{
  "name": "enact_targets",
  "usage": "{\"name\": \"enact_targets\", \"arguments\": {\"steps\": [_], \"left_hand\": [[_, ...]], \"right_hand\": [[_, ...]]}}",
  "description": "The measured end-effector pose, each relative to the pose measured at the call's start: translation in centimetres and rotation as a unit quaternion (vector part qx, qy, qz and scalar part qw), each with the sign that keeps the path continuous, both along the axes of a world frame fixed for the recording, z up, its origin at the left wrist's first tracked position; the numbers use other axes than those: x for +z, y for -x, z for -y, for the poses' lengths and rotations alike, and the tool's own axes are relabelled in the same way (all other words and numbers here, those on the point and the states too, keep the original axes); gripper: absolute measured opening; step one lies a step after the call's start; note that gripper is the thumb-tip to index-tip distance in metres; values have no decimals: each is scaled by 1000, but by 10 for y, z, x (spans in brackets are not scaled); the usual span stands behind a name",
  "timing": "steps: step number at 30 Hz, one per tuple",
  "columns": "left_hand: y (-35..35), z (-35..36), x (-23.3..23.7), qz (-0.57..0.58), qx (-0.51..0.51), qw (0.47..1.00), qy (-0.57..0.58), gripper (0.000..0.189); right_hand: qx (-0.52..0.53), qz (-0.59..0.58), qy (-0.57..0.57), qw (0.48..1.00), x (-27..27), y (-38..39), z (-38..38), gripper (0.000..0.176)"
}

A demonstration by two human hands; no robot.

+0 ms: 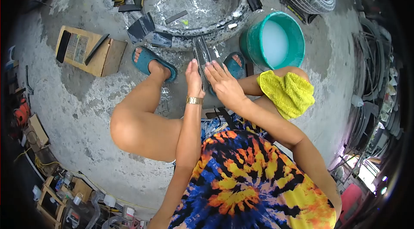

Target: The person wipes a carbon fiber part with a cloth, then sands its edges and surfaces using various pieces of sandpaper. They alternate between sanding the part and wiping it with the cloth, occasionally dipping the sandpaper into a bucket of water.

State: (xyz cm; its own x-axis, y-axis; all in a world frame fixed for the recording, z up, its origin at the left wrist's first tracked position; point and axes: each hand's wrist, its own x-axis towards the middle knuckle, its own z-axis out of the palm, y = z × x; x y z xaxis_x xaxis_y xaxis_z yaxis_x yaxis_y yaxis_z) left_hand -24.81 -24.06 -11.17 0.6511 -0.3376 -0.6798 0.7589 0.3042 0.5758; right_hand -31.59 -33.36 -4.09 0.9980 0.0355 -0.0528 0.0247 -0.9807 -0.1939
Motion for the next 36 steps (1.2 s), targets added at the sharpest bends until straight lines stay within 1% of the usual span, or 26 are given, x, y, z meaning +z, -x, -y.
{"name": "enact_targets", "arguments": {"steps": [2, 3, 5, 6, 7, 8, 9, 10, 12, 13, 16, 17, 20, 22, 24, 25, 27, 28, 29, 30, 32, 33, 36], "left_hand": [[5, -1, 4, -1, 2, 1000, -16, 30], [9, -2, 3, -5, 0, 1000, -20, 30], [7, -2, 2, -3, 12, 1000, -28, 25], [3, 0, 3, 3, 19, 999, -28, 24], [2, 1, 4, 0, 22, 1000, -21, 24], [-1, 4, 5, 2, 26, 1000, -18, 24], [0, 4, 4, 7, 24, 1000, -10, 24], [5, 2, 3, 8, 18, 1000, -5, 24], [7, 1, -5, 13, 10, 1000, -8, 24], [7, 0, -7, 8, 13, 1000, -4, 25], [1, 2, -1, 14, 16, 1000, -16, 26], [1, 3, -3, 19, 16, 1000, -18, 26], [8, 2, -6, 9, 21, 1000, 2, 26], [4, 0, 1, 7, 7, 1000, -20, 26], [4, 0, 0, 4, 5, 1000, -11, 28], [5, -1, -8, 0, 3, 1000, 1, 29], [9, -1, -24, -6, -2, 1000, 7, 30], [9, 0, -31, 15, 0, 1000, -2, 32], [12, 0, -35, 32, 2, 999, -11, 33], [18, -2, -30, 26, 2, 1000, -15, 33], [14, 3, -19, 75, -23, 989, -124, 38], [13, 3, -18, 51, -21, 995, -85, 43], [13, 5, -19, 87, -22, 993, -77, 44]], "right_hand": [[-4, -50, -11, 999, -8, -9, 7, 53], [-7, -54, -15, 998, -13, -16, 7, 53], [-30, -17, 42, 999, -19, -33, 6, 52], [-30, -11, 44, 999, -12, -20, 0, 52], [-17, -21, 24, 999, -2, 5, -9, 51], [-4, -33, 5, 999, 4, 16, -11, 50], [1, -17, -7, 1000, 2, 16, -8, 49], [-2, -23, -8, 1000, -6, 12, -1, 49], [8, -47, 62, 997, -3, -26, 10, 50], [6, -24, 68, 997, -15, -28, 8, 50], [35, -15, 50, 998, 0, 10, -1, 45], [27, -11, 13, 999, -3, 18, -1, 45], [12, -6, 32, 999, -14, -21, 18, 48], [-2, -7, 35, 999, -20, -19, 10, 51], [-8, 0, -36, 999, -13, 12, 0, 49], [-5, 0, -50, 999, -10, 19, -3, 49], [-11, 2, -33, 999, -19, -6, 9, 48], [-18, 3, -17, 1000, -27, -25, 15, 48], [-34, 29, -12, 999, -34, -46, 18, 47], [-34, 23, -16, 999, -35, -42, 13, 47], [-52, 40, -28, 997, -34, -47, 12, 45], [-37, 37, -27, 998, -28, -31, 9, 45], [-22, 26, -12, 999, -25, -30, 14, 47]]}}
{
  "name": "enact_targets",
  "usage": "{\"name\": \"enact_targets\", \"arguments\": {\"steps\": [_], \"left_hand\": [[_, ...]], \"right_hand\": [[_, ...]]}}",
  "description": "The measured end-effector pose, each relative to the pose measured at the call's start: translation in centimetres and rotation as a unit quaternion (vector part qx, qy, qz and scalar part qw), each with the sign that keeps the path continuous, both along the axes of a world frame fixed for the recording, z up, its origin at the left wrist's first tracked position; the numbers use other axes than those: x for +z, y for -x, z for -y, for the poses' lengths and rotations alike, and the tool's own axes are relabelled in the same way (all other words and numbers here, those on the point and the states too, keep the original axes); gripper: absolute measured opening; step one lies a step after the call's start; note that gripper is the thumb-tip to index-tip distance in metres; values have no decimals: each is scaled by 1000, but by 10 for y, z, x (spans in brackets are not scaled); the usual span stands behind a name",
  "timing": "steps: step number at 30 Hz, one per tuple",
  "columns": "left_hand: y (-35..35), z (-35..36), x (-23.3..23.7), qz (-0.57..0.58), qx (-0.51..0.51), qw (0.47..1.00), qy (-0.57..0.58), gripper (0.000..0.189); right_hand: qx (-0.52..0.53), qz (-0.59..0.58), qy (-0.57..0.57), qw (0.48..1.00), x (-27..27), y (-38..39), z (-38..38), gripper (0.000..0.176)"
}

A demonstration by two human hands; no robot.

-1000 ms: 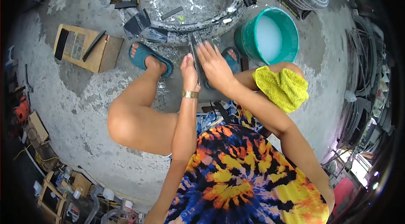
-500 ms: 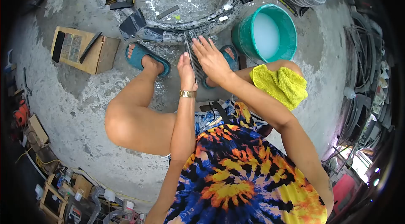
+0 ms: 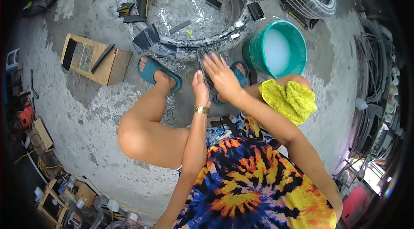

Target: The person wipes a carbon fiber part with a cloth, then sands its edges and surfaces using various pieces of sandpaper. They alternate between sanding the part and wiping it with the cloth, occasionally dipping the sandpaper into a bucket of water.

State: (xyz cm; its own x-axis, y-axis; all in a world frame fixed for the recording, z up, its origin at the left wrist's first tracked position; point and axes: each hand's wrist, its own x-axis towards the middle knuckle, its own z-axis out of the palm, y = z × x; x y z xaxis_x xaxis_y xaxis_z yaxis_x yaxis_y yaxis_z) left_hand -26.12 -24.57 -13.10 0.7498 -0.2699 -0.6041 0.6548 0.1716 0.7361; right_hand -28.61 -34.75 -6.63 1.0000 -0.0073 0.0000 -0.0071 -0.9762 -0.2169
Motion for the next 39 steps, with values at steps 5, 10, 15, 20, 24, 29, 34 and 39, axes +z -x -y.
{"name": "enact_targets", "arguments": {"steps": [5, 10, 15, 20, 24, 29, 34, 39], "left_hand": [[-3, 1, 12, 14, -19, 999, -49, 39], [0, -2, -2, 55, -31, 997, -52, 33], [-29, 14, 31, 50, 32, 998, -20, 37], [-30, 20, -3, 70, 28, 997, 7, 37], [-32, 21, -6, 74, 6, 997, -37, 36], [-40, 20, 10, 68, 6, 998, -20, 35], [-34, 17, 13, 53, 0, 998, -42, 34], [-36, 19, 20, 48, -3, 998, -35, 34]], "right_hand": [[-16, 1, -6, 1000, -8, -19, 2, 50], [3, 6, 1, 1000, -9, -26, 15, 46], [-1, 44, -17, 999, 9, -70, 30, 45], [-16, 34, 5, 999, -21, -42, 20, 47], [-5, 15, -2, 1000, -16, -58, 29, 46], [3, 26, -17, 1000, -18, -34, 24, 46], [-9, 44, -7, 999, -28, -73, 35, 46], [-12, 29, -44, 999, -19, -46, 28, 47]]}}
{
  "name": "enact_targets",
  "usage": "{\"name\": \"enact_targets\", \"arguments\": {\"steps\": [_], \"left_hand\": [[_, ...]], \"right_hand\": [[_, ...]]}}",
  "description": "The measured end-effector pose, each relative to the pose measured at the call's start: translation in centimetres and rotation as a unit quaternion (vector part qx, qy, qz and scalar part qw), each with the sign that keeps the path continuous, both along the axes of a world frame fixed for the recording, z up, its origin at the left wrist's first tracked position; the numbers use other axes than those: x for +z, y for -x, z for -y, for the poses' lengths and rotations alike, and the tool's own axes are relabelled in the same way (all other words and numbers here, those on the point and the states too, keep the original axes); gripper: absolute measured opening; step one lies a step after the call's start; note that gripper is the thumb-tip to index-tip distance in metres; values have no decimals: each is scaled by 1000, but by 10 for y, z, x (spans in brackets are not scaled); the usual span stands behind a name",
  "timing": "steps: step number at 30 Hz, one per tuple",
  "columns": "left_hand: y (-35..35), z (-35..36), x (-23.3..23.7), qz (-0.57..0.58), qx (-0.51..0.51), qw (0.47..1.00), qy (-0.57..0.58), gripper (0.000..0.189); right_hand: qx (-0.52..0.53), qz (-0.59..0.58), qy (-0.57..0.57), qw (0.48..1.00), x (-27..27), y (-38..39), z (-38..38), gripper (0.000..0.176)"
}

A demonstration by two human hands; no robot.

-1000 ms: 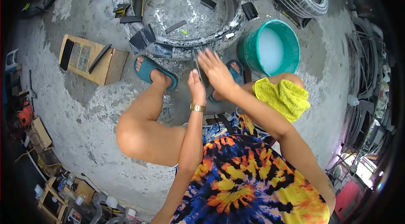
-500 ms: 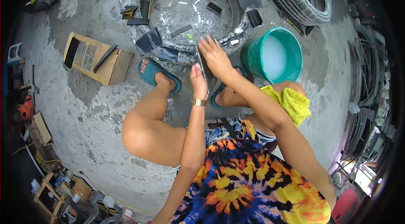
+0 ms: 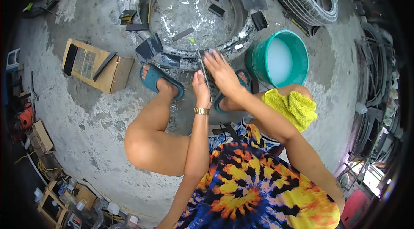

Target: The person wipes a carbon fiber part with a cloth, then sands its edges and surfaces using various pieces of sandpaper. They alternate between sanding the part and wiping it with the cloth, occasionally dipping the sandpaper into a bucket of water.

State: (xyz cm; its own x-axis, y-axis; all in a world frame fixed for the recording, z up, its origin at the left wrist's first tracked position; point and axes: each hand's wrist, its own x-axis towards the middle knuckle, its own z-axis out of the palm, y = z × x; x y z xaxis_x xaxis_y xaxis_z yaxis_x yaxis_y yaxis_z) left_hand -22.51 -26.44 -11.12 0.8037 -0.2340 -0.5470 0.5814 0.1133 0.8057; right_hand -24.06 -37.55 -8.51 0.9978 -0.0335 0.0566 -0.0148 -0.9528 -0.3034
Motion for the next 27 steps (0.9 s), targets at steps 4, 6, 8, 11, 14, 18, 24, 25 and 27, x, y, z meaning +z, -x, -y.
{"name": "enact_targets", "arguments": {"steps": [4, 6, 8, 11, 14, 18, 24, 25, 27], "left_hand": [[1, 0, -4, -27, 12, 999, 17, 33], [-4, 0, 6, -30, 13, 999, 24, 33], [-4, -1, 9, -44, 2, 999, 25, 33], [-1, -2, -6, -90, 10, 994, 59, 34], [-5, -4, 1, -48, -13, 999, 9, 34], [-2, -1, -7, -35, -9, 999, 3, 34], [-3, 2, 6, -27, 8, 1000, -9, 34], [-5, 4, 6, -28, 10, 1000, -8, 34], [-3, 0, -1, -42, 3, 999, 0, 35]], "right_hand": [[-27, -2, -20, 999, -2, -21, -1, 47], [-30, 5, -28, 999, -4, 4, -8, 47], [-24, 1, -47, 999, 2, 13, -8, 48], [-39, -9, -47, 998, -3, -27, 2, 50], [-33, -5, -44, 998, 0, -9, -4, 49], [-31, 0, -94, 995, 6, -3, -2, 51], [-49, 23, -131, 990, 2, 12, -13, 54], [-46, 22, -130, 990, -1, 8, -9, 54], [-50, 26, -149, 987, 4, -11, -3, 53]]}}
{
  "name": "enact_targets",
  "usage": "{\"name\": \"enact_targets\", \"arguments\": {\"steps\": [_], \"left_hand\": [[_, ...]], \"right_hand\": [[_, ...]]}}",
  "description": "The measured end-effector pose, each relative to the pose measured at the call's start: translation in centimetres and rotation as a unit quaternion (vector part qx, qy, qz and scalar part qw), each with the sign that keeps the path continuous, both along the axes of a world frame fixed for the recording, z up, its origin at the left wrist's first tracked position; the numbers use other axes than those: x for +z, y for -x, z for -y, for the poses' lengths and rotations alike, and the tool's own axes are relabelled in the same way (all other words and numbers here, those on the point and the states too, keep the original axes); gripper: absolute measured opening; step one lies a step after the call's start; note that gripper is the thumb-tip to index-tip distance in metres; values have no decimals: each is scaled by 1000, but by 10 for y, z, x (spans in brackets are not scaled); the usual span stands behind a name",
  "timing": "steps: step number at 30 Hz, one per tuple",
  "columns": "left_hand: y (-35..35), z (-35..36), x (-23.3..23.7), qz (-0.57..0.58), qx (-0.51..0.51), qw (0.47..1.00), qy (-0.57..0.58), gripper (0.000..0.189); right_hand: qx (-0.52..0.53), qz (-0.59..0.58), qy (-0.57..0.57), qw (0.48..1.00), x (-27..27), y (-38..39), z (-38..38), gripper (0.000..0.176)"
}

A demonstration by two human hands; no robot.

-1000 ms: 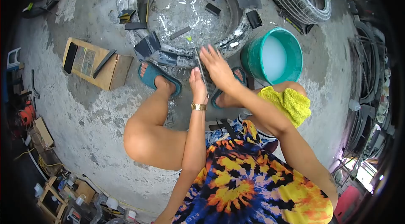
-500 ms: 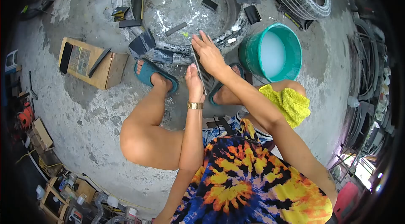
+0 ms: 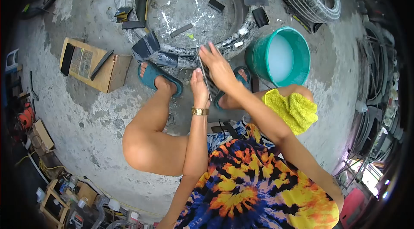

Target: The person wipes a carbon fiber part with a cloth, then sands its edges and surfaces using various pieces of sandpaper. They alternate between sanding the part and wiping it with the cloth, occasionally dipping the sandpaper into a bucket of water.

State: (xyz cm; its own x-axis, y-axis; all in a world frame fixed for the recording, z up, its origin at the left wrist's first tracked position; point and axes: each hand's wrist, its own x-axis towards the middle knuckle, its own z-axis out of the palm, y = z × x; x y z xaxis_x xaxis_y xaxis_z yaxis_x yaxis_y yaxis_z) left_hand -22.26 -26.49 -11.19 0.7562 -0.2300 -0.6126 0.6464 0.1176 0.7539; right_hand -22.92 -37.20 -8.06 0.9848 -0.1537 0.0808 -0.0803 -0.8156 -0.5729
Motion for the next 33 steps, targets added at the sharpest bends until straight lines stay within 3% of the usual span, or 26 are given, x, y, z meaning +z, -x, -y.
{"name": "enact_targets", "arguments": {"steps": [6, 12, 16, 20, 22, 26, 28, 33], "left_hand": [[-4, -1, 4, 29, -34, 998, -43, 39], [2, 1, -4, -1, 9, 1000, -11, 35], [-3, 4, -2, 25, 7, 1000, -7, 34], [2, 2, 0, -42, 37, 997, 53, 34], [-1, 0, -4, 0, 11, 1000, 22, 34], [4, 2, -6, -17, 18, 999, 39, 34], [3, 3, -7, -23, 40, 997, 64, 35], [2, 5, 5, -47, 33, 998, 23, 36]], "right_hand": [[-11, -14, -13, 1000, 1, 15, -5, 57], [2, -8, 88, 996, -4, -11, 4, 51], [26, -22, 101, 994, -9, 25, -2, 48], [20, -64, 162, 985, -1, -22, 2, 50], [25, -56, 169, 984, -1, 0, 0, 50], [95, -98, 288, 948, 13, -7, 1, 49], [140, -151, 451, 868, 15, -25, -1, 51], [192, -142, 455, 858, 23, -13, 8, 52]]}}
